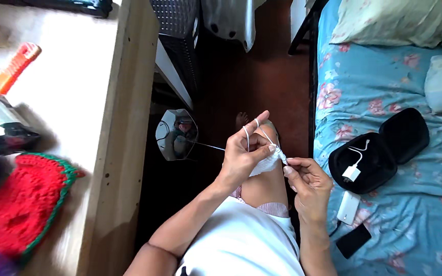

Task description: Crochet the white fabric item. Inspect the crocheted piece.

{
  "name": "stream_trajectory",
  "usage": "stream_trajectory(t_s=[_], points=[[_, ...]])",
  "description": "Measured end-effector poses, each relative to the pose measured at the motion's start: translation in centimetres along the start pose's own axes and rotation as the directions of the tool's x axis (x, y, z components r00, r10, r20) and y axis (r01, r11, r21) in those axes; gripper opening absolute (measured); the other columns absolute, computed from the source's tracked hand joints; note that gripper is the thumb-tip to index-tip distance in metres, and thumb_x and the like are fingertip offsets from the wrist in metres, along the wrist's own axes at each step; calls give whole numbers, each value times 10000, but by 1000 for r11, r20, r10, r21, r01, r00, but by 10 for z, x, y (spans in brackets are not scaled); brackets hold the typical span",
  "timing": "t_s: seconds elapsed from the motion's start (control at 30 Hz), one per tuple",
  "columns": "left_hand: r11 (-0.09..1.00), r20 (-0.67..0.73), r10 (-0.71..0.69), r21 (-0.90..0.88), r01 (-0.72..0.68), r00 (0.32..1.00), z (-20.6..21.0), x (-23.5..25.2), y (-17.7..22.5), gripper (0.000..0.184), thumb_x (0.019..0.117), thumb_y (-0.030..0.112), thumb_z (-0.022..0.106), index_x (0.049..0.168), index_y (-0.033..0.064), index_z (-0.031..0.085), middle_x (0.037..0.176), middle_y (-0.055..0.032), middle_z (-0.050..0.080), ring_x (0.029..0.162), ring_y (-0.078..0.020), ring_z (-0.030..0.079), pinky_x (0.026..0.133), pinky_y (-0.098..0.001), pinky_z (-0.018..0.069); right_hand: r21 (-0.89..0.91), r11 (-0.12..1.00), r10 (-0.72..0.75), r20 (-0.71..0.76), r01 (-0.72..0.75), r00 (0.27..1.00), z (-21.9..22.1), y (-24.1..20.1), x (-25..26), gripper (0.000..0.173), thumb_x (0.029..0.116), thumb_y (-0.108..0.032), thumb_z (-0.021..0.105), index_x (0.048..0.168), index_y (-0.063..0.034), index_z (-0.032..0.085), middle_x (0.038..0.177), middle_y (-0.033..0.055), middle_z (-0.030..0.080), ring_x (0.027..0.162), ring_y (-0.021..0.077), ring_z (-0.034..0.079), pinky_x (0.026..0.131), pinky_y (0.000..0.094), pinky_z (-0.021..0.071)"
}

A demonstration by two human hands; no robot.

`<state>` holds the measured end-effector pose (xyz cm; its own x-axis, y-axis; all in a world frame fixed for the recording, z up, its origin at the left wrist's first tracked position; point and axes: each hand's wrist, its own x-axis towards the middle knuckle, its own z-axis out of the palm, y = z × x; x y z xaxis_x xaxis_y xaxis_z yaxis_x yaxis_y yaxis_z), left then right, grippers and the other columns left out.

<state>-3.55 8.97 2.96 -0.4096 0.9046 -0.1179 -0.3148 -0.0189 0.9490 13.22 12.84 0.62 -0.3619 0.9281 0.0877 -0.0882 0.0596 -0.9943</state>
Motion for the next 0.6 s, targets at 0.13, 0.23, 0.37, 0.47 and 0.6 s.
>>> stream_trajectory(t_s=[0.13, 0.23, 0.37, 0.47, 0.6], points=[[998, 3, 15, -54, -15, 1000, 6, -2, -7, 651, 816, -141, 671, 1436, 27, 567, 825, -38, 709, 707, -85, 664, 699, -250, 585, 147, 987, 73, -44, -66, 996, 5, -2, 2, 169, 866, 98, 649, 991, -5, 696, 844, 3, 712, 574, -13, 551, 494, 131, 452], [997, 23, 51, -56, -49, 998, 13, -5, -14, 624, 810, -128, 664, 1415, 1, 580, 811, -7, 705, 724, -61, 666, 724, -239, 582, -111, 982, -155, 0, 154, 988, 5, -4, 4, 137, 893, 69, 646, 1017, 19, 678, 930, -5, 730, 782, -15, 675, 710, 139, 578], [922, -48, 382, 78, -378, 923, 18, -10, -30, 541, 811, -132, 665, 1338, -10, 644, 961, -38, 749, 841, -78, 707, 814, -276, 601, -542, 746, -391, 115, 387, 913, 5, -14, 4, 128, 951, -30, 634, 958, 58, 728, 858, 91, 707, 786, -2, 659, 735, 106, 536], [725, -18, 665, 254, -640, 747, 17, -9, -44, 374, 865, -70, 677, 1233, -3, 680, 939, -77, 735, 857, -101, 696, 833, -290, 585, -526, 798, -294, 84, 293, 952, 11, -26, 2, 119, 938, -14, 635, 988, 52, 720, 896, 82, 728, 785, 5, 674, 720, 121, 549], [703, -40, 699, 220, -676, 714, 18, -9, -40, 370, 893, -50, 663, 1242, 68, 685, 968, -62, 744, 885, -100, 707, 830, -281, 590, 138, 989, 48, -18, -46, 999, 14, -23, 6, 178, 874, 88, 654, 1020, -14, 668, 865, 2, 701, 607, -6, 566, 507, 135, 456]])
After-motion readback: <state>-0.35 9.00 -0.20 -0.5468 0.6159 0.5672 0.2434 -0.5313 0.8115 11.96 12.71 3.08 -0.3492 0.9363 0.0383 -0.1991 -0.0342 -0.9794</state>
